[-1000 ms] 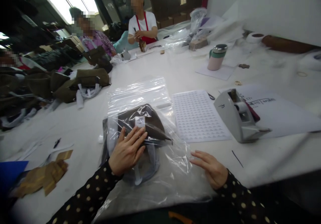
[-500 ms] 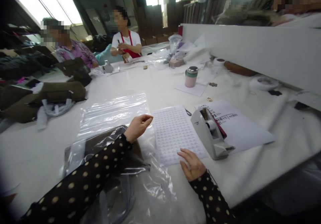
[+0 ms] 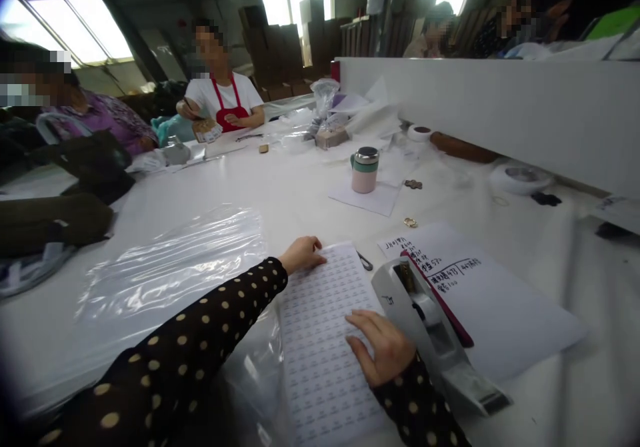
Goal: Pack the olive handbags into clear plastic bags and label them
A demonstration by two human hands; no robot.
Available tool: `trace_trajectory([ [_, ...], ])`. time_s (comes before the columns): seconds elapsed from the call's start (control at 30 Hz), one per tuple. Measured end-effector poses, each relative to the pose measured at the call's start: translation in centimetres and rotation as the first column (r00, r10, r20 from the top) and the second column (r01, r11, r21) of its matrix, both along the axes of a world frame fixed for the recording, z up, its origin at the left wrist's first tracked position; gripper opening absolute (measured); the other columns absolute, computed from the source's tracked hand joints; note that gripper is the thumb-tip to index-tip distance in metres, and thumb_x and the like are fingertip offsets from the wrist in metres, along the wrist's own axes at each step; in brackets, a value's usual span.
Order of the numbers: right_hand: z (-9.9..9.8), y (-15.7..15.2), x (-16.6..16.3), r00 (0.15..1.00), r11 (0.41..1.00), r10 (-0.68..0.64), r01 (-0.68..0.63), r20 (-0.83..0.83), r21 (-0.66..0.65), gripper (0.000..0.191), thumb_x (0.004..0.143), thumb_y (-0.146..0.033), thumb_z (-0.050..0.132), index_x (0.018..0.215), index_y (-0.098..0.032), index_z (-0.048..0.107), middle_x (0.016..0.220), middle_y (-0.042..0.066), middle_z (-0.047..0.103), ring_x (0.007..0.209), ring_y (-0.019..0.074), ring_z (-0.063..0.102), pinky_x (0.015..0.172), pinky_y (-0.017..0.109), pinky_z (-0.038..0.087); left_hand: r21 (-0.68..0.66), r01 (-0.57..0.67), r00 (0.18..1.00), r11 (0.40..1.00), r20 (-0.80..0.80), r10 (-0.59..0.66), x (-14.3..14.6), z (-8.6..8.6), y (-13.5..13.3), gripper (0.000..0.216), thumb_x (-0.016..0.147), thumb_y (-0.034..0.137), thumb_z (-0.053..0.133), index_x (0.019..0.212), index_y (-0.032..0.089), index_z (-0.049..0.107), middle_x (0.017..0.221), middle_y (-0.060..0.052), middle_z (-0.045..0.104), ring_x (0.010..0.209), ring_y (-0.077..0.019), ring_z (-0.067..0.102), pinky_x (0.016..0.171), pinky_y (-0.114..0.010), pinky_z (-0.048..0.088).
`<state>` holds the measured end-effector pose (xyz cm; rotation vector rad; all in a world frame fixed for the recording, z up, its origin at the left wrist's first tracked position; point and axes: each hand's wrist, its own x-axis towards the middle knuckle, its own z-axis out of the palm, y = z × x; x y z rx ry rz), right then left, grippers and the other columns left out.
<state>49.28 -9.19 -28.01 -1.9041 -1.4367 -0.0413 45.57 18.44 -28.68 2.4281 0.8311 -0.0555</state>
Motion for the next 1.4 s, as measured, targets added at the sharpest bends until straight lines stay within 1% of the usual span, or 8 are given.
trace_trajectory([
  [0.23,2.0,8.8,4.3,0.962,0.968,-0.247,0.240,-0.116,-0.076,0.014,0.076,-0.030,0.056,0.083,-0.021,0.065,0.074,0.001,0.065,0.054,0.0125,0.058,0.053,0.025,0.049,-0.107,0.048,0.998,0.993,0.039,-0.044,-1.3,2.2,0.3,0.047,0.059,0.036,0.071,0.100,0.016,0.058,0.089,-0.006,0.064,0.079,-0.0204,0.060,0.068,-0.028,0.046],
  [0.6,2.5,11.1,4.3,0.973,0.974,-0.183,0.160,0.141,0.162,0.013,0.078,-0.029,0.059,0.084,-0.020,0.065,0.081,0.004,0.064,0.078,0.0192,0.057,0.071,0.030,0.048,-0.390,0.293,0.956,0.873,0.132,-0.262,-3.4,8.8,-1.3,0.030,0.074,0.038,0.055,0.095,0.018,0.066,0.077,-0.001,0.067,0.066,-0.0131,0.059,0.058,-0.021,0.045],
  [0.73,3.0,10.8,4.0,0.961,0.973,-0.181,0.145,0.209,0.177,0.013,0.079,-0.030,0.059,0.084,-0.020,0.065,0.080,0.004,0.064,0.078,0.0197,0.056,0.071,0.030,0.046,-0.160,0.202,0.966,0.966,0.192,-0.171,-3.7,9.1,-2.0,0.029,0.075,0.041,0.055,0.086,0.017,0.068,0.066,-0.002,0.066,0.056,-0.0128,0.057,0.052,-0.022,0.044],
  [0.83,3.0,10.6,3.8,0.963,0.968,-0.196,0.161,0.184,0.192,0.013,0.078,-0.029,0.059,0.085,-0.020,0.066,0.082,0.004,0.064,0.078,0.0193,0.056,0.072,0.030,0.046,0.015,0.132,0.960,0.991,0.246,-0.131,-3.9,8.8,-2.5,0.021,0.076,0.032,0.055,0.081,0.018,0.070,0.073,-0.004,0.068,0.067,-0.0162,0.060,0.067,-0.027,0.046],
  [1.03,2.7,10.2,3.3,0.968,0.953,-0.208,0.169,0.139,0.253,0.008,0.078,-0.027,0.060,0.079,-0.021,0.065,0.078,0.002,0.064,0.074,0.0176,0.057,0.068,0.029,0.045,0.090,0.039,0.928,0.995,0.365,-0.069,-4.8,7.6,-3.2,0.020,0.081,0.026,0.052,0.086,0.020,0.071,0.100,-0.006,0.068,0.090,-0.0184,0.060,0.088,-0.030,0.042],
  [1.17,3.1,10.1,3.4,0.971,0.939,-0.166,0.102,0.172,0.329,0.006,0.078,-0.024,0.060,0.077,-0.020,0.065,0.077,0.003,0.064,0.073,0.0167,0.056,0.067,0.028,0.046,-0.192,0.114,0.914,0.975,0.405,-0.027,-4.9,8.0,-3.7,0.035,0.076,0.023,0.060,0.111,0.019,0.060,0.088,-0.004,0.070,0.078,-0.0151,0.063,0.077,-0.026,0.047],
  [1.27,3.7,10.0,3.5,0.971,0.938,-0.108,0.029,0.211,0.346,0.006,0.078,-0.022,0.061,0.079,-0.020,0.065,0.077,0.003,0.063,0.072,0.0162,0.055,0.067,0.027,0.046,-0.544,0.154,0.923,0.825,0.377,0.077,-5.1,9.3,-3.9,0.063,0.072,0.021,0.064,0.130,0.015,0.040,0.084,-0.006,0.069,0.069,-0.0137,0.061,0.064,-0.024,0.047],
  [1.4,4.6,9.7,3.2,0.971,0.946,-0.059,-0.019,0.231,0.324,0.006,0.079,-0.023,0.061,0.081,-0.020,0.065,0.077,0.003,0.064,0.073,0.0160,0.056,0.068,0.027,0.046,-0.694,0.078,0.951,0.716,0.267,0.155,-5.4,10.9,-4.2,0.059,0.072,0.024,0.063,0.127,0.014,0.043,0.068,-0.001,0.063,0.046,-0.0065,0.047,0.045,-0.019,0.034],
])
